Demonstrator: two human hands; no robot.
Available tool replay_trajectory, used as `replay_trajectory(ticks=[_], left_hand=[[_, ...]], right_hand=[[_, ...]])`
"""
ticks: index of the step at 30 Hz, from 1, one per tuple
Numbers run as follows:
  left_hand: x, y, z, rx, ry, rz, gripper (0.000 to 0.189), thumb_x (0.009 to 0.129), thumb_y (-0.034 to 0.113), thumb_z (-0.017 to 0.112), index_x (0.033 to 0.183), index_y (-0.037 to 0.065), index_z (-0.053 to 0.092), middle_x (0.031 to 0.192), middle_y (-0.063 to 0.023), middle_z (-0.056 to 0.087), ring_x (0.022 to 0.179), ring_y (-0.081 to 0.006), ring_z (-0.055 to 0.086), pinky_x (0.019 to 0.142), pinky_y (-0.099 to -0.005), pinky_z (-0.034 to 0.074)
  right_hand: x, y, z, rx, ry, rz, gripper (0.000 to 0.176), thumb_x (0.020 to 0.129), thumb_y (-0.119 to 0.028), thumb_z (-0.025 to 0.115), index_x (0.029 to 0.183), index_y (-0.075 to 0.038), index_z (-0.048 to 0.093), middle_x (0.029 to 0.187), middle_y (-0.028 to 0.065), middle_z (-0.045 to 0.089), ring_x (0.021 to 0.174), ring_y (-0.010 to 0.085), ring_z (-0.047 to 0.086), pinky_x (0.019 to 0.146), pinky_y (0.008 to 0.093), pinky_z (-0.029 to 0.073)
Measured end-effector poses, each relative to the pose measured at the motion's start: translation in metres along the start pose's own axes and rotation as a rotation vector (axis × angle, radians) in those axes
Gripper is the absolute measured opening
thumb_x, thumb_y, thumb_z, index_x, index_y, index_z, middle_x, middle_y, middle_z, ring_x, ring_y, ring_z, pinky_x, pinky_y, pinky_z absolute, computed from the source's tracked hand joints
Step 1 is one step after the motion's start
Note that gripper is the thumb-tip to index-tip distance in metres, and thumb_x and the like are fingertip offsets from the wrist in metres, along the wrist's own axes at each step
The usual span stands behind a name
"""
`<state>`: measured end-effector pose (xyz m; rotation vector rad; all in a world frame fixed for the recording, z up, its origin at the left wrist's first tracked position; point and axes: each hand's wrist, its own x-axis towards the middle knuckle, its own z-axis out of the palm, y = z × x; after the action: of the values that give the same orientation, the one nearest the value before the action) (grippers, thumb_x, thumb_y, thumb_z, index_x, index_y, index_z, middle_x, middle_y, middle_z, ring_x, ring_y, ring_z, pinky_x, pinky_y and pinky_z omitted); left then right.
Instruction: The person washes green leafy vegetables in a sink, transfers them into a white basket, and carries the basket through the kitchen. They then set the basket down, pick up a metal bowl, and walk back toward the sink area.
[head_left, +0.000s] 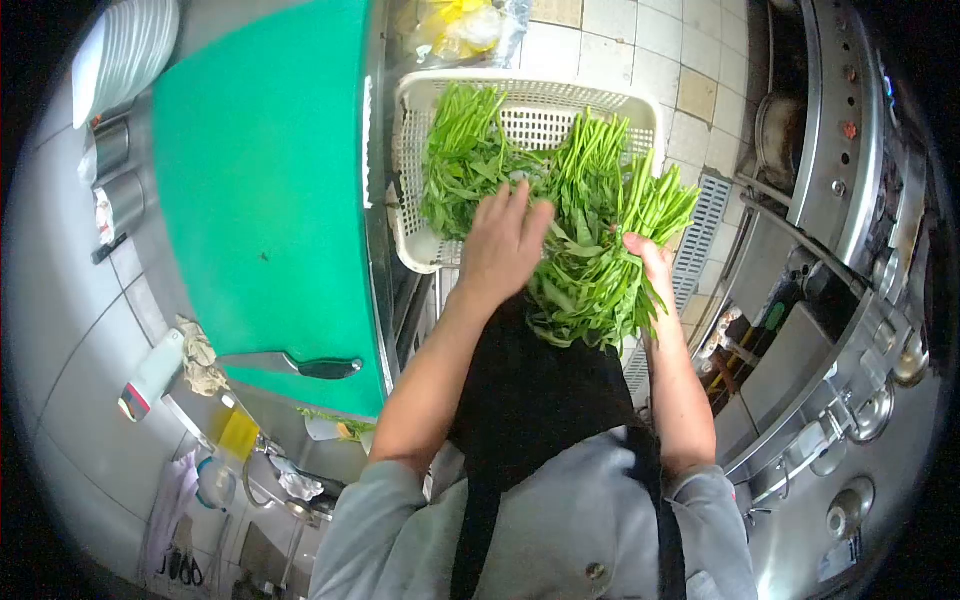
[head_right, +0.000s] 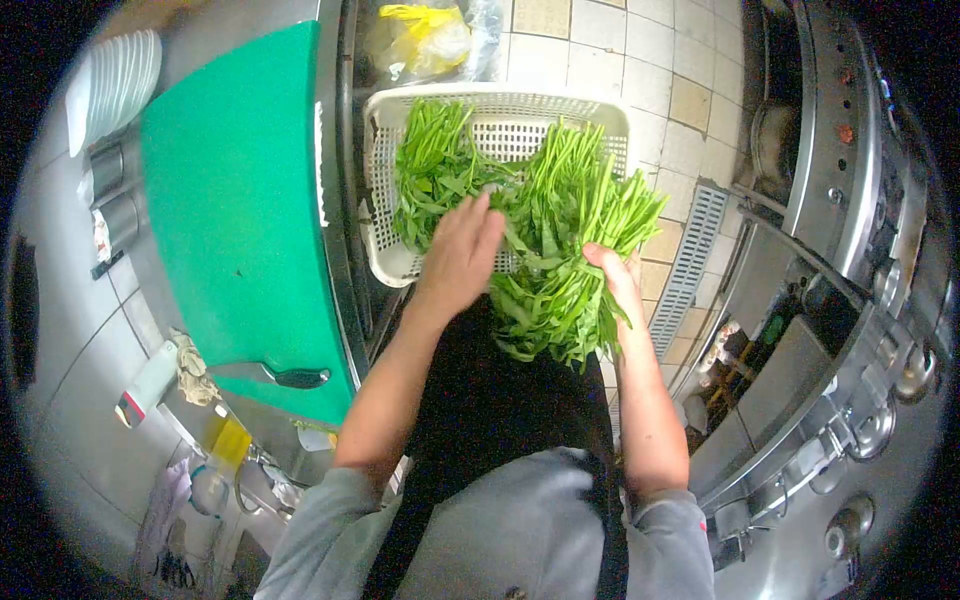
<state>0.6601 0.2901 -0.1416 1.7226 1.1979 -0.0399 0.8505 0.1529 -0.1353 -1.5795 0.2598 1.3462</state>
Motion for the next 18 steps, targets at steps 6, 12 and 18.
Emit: replay_trajectory(ticks=[6, 12, 18], left_hand=[[0.07, -0.073, 0.039, 0.306, 0.071, 0.021, 0.054, 0.104, 0.03, 0.044, 0.145, -0.005, 0.042, 0.146, -0.0333, 0.043, 0.136, -0.0442, 0.042, 0.116, -0.0472, 0.032], [0.054, -0.068, 0.019, -0.227, 0.194, -0.168, 0.058, 0.105, 0.033, 0.04, 0.147, -0.007, 0.038, 0.149, -0.0304, 0.042, 0.14, -0.0404, 0.04, 0.116, -0.0415, 0.032], [-0.003, -0.036, 0.006, -0.258, 0.33, -0.064, 0.055, 0.105, 0.025, 0.043, 0.149, -0.007, 0.034, 0.153, -0.0315, 0.036, 0.143, -0.0433, 0.035, 0.117, -0.0439, 0.029]], right_hand=[[0.013, -0.009, 0.021, -0.037, -0.014, -0.016, 0.035, 0.081, -0.012, 0.07, 0.114, -0.005, 0.062, 0.09, 0.003, 0.065, 0.072, 0.0137, 0.062, 0.065, 0.029, 0.053], [0.046, -0.003, 0.071, -0.245, -0.069, -0.081, 0.038, 0.078, -0.013, 0.074, 0.114, -0.003, 0.063, 0.096, 0.0064, 0.068, 0.085, 0.0165, 0.064, 0.078, 0.0322, 0.052], [0.131, 0.04, 0.109, -0.252, -0.157, -0.174, 0.065, 0.078, -0.023, 0.081, 0.128, 0.007, 0.052, 0.113, 0.0181, 0.066, 0.103, 0.0247, 0.063, 0.094, 0.0383, 0.049]])
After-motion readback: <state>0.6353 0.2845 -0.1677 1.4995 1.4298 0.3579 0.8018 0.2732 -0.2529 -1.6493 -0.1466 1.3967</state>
